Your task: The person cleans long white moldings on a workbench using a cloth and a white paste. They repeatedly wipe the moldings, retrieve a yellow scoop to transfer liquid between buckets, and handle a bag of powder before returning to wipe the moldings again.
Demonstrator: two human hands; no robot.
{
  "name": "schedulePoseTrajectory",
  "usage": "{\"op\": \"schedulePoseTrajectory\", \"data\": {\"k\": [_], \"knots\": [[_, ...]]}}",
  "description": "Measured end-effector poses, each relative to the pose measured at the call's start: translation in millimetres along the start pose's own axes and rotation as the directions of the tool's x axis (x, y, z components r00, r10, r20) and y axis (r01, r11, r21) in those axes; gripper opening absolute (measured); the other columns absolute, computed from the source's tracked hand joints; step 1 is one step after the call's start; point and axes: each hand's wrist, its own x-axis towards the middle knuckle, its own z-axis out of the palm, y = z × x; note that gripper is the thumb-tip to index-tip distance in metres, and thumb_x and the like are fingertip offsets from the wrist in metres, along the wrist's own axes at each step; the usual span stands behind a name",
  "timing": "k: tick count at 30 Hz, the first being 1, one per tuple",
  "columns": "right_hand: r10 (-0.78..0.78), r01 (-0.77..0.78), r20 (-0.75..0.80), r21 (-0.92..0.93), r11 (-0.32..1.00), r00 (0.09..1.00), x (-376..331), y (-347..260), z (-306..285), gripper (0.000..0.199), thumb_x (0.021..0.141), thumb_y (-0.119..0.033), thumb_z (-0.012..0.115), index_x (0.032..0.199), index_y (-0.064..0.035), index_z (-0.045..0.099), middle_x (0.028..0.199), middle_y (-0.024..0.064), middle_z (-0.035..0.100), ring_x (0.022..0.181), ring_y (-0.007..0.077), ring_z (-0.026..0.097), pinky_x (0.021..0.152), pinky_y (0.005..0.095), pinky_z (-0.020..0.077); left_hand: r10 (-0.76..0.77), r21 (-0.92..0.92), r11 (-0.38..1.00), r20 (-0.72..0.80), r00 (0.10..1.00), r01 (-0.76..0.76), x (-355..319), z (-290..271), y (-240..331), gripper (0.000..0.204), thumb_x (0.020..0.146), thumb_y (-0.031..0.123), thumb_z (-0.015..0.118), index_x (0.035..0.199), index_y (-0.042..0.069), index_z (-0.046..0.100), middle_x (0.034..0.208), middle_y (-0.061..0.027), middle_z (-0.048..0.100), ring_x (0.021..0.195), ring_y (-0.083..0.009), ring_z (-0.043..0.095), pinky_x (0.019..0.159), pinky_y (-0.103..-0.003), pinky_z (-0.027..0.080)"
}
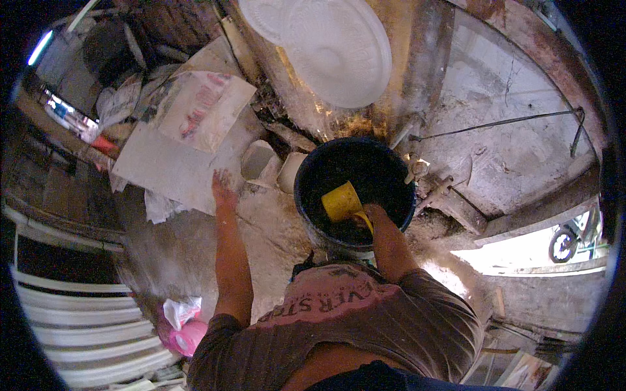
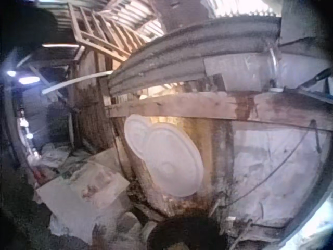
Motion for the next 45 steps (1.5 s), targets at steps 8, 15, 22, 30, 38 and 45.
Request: {"op": "schedulePoseTrajectory", "data": {"k": [8,15,22,30,38,45], "knots": [[-0.011,-0.124,0.207,0.629,0.768,0.978,-15,-11,-26,0.04,0.089,-0.042,0.05,0.106,-0.0074,0.06,0.092,0.0082,0.061,0.077,0.0203,0.058,0.057,0.0354,0.049,-0.328,-0.187,0.871,0.47,0.82,0.455,51,239,-127,0.05,0.088,0.024,0.059,0.132,0.007,0.043,0.128,-0.009,0.049,0.12,-0.0206,0.045,0.1,-0.034,0.038],[-0.269,0.253,-0.02,0.419,0.872,0.963,-55,-79,5,0.028,0.088,-0.034,0.054,0.094,-0.0073,0.059,0.074,0.0076,0.059,0.06,0.022,0.055,0.049,0.0339,0.0447,-0.147,0.482,0.329,0.875,0.46,-0.812,105,312,-238,0.042,0.08,0.021,0.065,0.116,0.002,0.057,0.121,-0.0118,0.052,0.102,-0.0252,0.057,0.081,-0.032,0.047],[-0.721,0.556,-0.304,-0.478,0.681,0.622,-156,-181,-6,0.029,0.088,-0.026,0.053,0.095,0.0026,0.052,0.077,0.0202,0.061,0.07,0.0386,0.062,0.059,0.0455,0.0477,-0.445,0.695,0.668,0.66,0.606,-0.266,90,386,-305,0.039,0.08,0.023,0.065,0.113,0.003,0.057,0.116,-0.0101,0.053,0.098,-0.0247,0.056,0.079,-0.032,0.047],[-0.72,0.288,-0.603,-0.662,0.692,0.343,-153,-241,-24,0.02,0.087,-0.015,0.053,0.092,0.0044,0.05,0.073,0.0235,0.057,0.073,0.0416,0.057,0.067,0.0491,0.0446,-0.557,0.714,0.666,0.667,0.494,-0.213,53,441,-322,0.036,0.08,0.026,0.065,0.109,0.005,0.058,0.11,-0.0082,0.055,0.094,-0.024,0.056,0.078,-0.032,0.047],[-0.77,-0.066,-0.542,-0.829,0.555,0.336,-128,-241,-46,0.028,0.085,-0.01,0.048,0.106,0.0088,0.051,0.074,0.0154,0.057,0.07,0.0328,0.058,0.075,0.0453,0.0427,-0.635,0.743,0.651,0.644,0.427,-0.153,36,455,-319,0.033,0.081,0.028,0.065,0.105,0.006,0.058,0.104,-0.0063,0.056,0.089,-0.0234,0.056,0.076,-0.033,0.046],[-0.864,-0.274,-0.41,-0.902,0.335,0.293,-128,-235,-39,0.047,0.082,-0.009,0.048,0.123,0.013,0.043,0.115,0.0231,0.051,0.1,0.031,0.053,0.093,0.042,0.0378,-0.692,0.768,0.636,0.609,0.387,-0.07,27,452,-307,0.031,0.081,0.03,0.065,0.102,0.007,0.058,0.098,-0.0047,0.057,0.085,-0.0228,0.055,0.075,-0.033,0.046]]}}
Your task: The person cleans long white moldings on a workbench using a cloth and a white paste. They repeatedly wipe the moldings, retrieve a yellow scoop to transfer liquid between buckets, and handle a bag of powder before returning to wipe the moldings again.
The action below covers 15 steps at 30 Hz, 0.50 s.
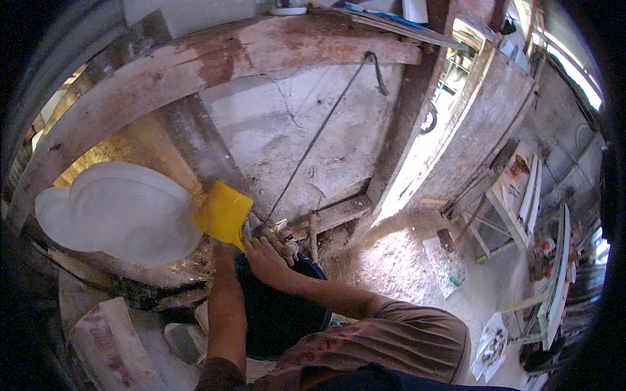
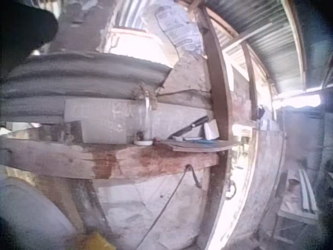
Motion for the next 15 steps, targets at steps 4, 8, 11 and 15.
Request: {"op": "schedulePoseTrajectory", "data": {"k": [4,8,11,15], "knots": [[-0.107,0.107,-0.011,-0.004,0.994,0.994,-17,-3,-13,0.051,0.08,-0.009,0.049,0.127,0.0098,0.04,0.114,0.0217,0.05,0.104,0.0314,0.053,0.091,0.0433,0.0406,-0.042,-0.031,0.999,0.028,0.999,0.042,-13,-20,9,0.03,0.081,0.031,0.065,0.1,0.007,0.059,0.095,-0.0037,0.058,0.083,-0.0225,0.055,0.074,-0.033,0.046],[-0.045,-0.13,0.416,0.381,0.916,0.908,-71,-3,-28,0.057,0.083,-0.014,0.051,0.136,-0.0013,0.033,0.108,0.0204,0.05,0.086,0.0337,0.061,0.07,0.0413,0.0528,-0.132,-0.05,0.99,0.067,0.989,0.135,-46,-50,3,0.03,0.081,0.032,0.064,0.098,0.008,0.059,0.092,-0.0028,0.059,0.081,-0.0222,0.055,0.073,-0.033,0.045],[-0.196,-0.065,0.654,0.353,0.933,0.731,-129,0,-6,0.053,0.089,-0.021,0.048,0.137,-0.0052,0.032,0.107,0.0211,0.051,0.081,0.0355,0.062,0.068,0.0416,0.0535,-0.276,0.048,0.961,0.135,0.952,0.272,-71,-54,-5,0.029,0.082,0.033,0.064,0.096,0.008,0.059,0.09,-0.0021,0.059,0.079,-0.022,0.055,0.072,-0.033,0.045],[-0.531,-0.086,0.674,0.656,0.75,0.514,-131,-3,55,0.05,0.095,-0.036,0.039,0.135,-0.0056,0.037,0.11,0.0194,0.056,0.082,0.0344,0.061,0.075,0.0438,0.0513,-0.044,0.249,0.964,0.482,0.875,-0.089,-83,-45,-58,0.034,0.082,0.039,0.065,0.098,0.009,0.061,0.089,-0.0035,0.06,0.079,-0.0217,0.056,0.073,-0.034,0.044]]}}
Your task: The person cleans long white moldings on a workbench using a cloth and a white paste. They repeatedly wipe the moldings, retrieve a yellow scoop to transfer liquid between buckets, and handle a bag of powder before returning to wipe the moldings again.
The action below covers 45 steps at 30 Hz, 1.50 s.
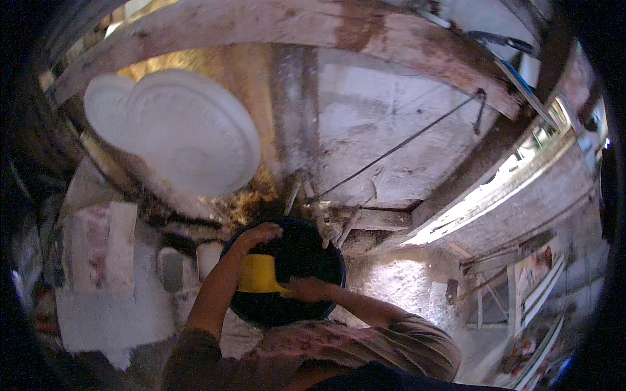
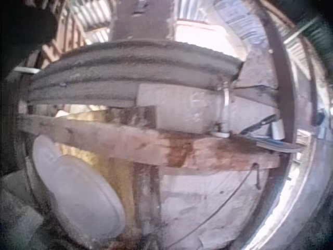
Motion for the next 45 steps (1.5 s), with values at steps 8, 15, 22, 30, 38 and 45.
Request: {"op": "schedulePoseTrajectory", "data": {"k": [8,15,22,30,38,45], "knots": [[0.208,-0.112,-0.089,0.607,0.786,0.974,107,81,-3,0.048,0.096,-0.039,0.037,0.129,-0.0047,0.043,0.109,0.0179,0.058,0.082,0.0324,0.061,0.077,0.0429,0.0499,-0.019,-0.259,0.959,-0.459,0.888,-0.113,25,111,-42,0.032,0.081,0.038,0.065,0.095,0.009,0.061,0.088,-0.0033,0.06,0.078,-0.0215,0.056,0.071,-0.034,0.044],[0.356,-0.098,-0.35,0.579,0.809,0.867,165,132,57,0.046,0.096,-0.039,0.037,0.125,-0.004,0.046,0.106,0.017,0.059,0.083,0.0312,0.061,0.077,0.0417,0.0493,-0.107,-0.334,0.928,-0.659,0.744,-0.162,33,170,-52,0.031,0.08,0.037,0.065,0.093,0.01,0.061,0.086,-0.0032,0.061,0.076,-0.0214,0.056,0.07,-0.034,0.044],[0.356,-0.059,-0.484,0.526,0.848,0.799,189,170,67,0.044,0.096,-0.039,0.038,0.12,-0.0033,0.049,0.104,0.0162,0.06,0.083,0.0301,0.06,0.077,0.0404,0.0486,-0.133,-0.303,0.939,-0.752,0.645,-0.16,52,170,-44,0.029,0.079,0.036,0.065,0.091,0.01,0.062,0.084,-0.0031,0.061,0.075,-0.0213,0.056,0.068,-0.034,0.044],[0.357,-0.058,-0.544,0.489,0.87,0.759,193,201,61,0.043,0.096,-0.039,0.039,0.115,-0.0026,0.052,0.101,0.0153,0.061,0.083,0.0288,0.06,0.077,0.039,0.0479,-0.142,-0.283,0.948,-0.783,0.606,-0.143,47,168,-41,0.028,0.077,0.036,0.066,0.089,0.01,0.062,0.083,-0.003,0.061,0.073,-0.0212,0.056,0.067,-0.034,0.045],[0.317,-0.039,-0.541,0.463,0.886,0.779,198,212,72,0.042,0.096,-0.038,0.04,0.109,-0.0018,0.055,0.099,0.0143,0.062,0.083,0.0275,0.059,0.077,0.0376,0.0472,-0.149,-0.258,0.955,-0.845,0.513,-0.147,53,135,-54,0.026,0.076,0.035,0.066,0.086,0.011,0.063,0.081,-0.0029,0.061,0.072,-0.021,0.056,0.065,-0.034,0.045],[0.306,-0.015,-0.541,0.475,0.88,0.783,198,221,90,0.042,0.096,-0.038,0.04,0.105,-0.0011,0.058,0.096,0.0135,0.063,0.083,0.0263,0.059,0.078,0.0363,0.0465,-0.162,-0.265,0.952,-0.861,0.482,-0.152,60,118,-61,0.025,0.075,0.034,0.066,0.084,0.011,0.063,0.079,-0.0028,0.061,0.07,-0.0209,0.056,0.064,-0.034,0.045]]}}
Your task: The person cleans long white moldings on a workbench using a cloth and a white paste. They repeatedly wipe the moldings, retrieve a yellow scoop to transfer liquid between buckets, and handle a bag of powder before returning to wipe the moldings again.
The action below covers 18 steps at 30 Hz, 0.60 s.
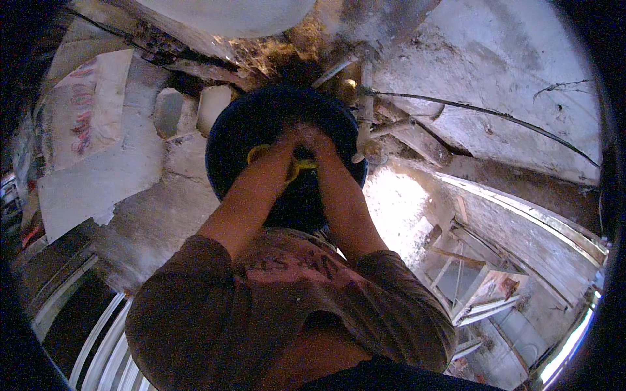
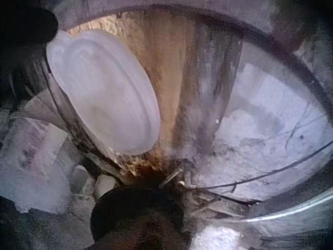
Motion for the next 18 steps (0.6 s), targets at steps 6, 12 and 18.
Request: {"op": "schedulePoseTrajectory", "data": {"k": [6,12,18], "knots": [[0.011,-0.008,-0.004,0.408,0.913,1.0,-6,11,19,0.041,0.096,-0.037,0.041,0.101,-0.0007,0.06,0.095,0.0126,0.063,0.085,0.0254,0.059,0.079,0.0353,0.0458,-0.006,0.019,1.0,0.035,0.999,0.005,3,5,-3,0.024,0.074,0.033,0.067,0.083,0.011,0.063,0.078,-0.0027,0.061,0.069,-0.0208,0.057,0.063,-0.034,0.045],[-0.045,-0.099,0.31,0.435,0.895,0.95,-33,-212,-72,0.033,0.095,-0.03,0.042,0.097,-0.0028,0.061,0.1,0.0124,0.063,0.1,0.0265,0.058,0.09,0.0389,0.0431,-0.004,-0.003,1.0,-0.041,0.999,0.004,11,-9,-14,0.023,0.073,0.033,0.067,0.081,0.012,0.063,0.077,-0.0026,0.061,0.068,-0.0207,0.057,0.062,-0.034,0.045],[-0.582,0.554,0.142,0.193,0.81,0.801,-54,-261,-65,0.028,0.094,-0.025,0.043,0.102,-0.0072,0.063,0.11,0.0102,0.061,0.107,0.0305,0.055,0.097,0.0412,0.0388,-0.012,-0.003,1.0,-0.047,0.999,0.012,19,-14,-14,0.022,0.072,0.032,0.067,0.079,0.012,0.064,0.076,-0.0025,0.062,0.067,-0.0206,0.057,0.061,-0.034,0.045]]}}
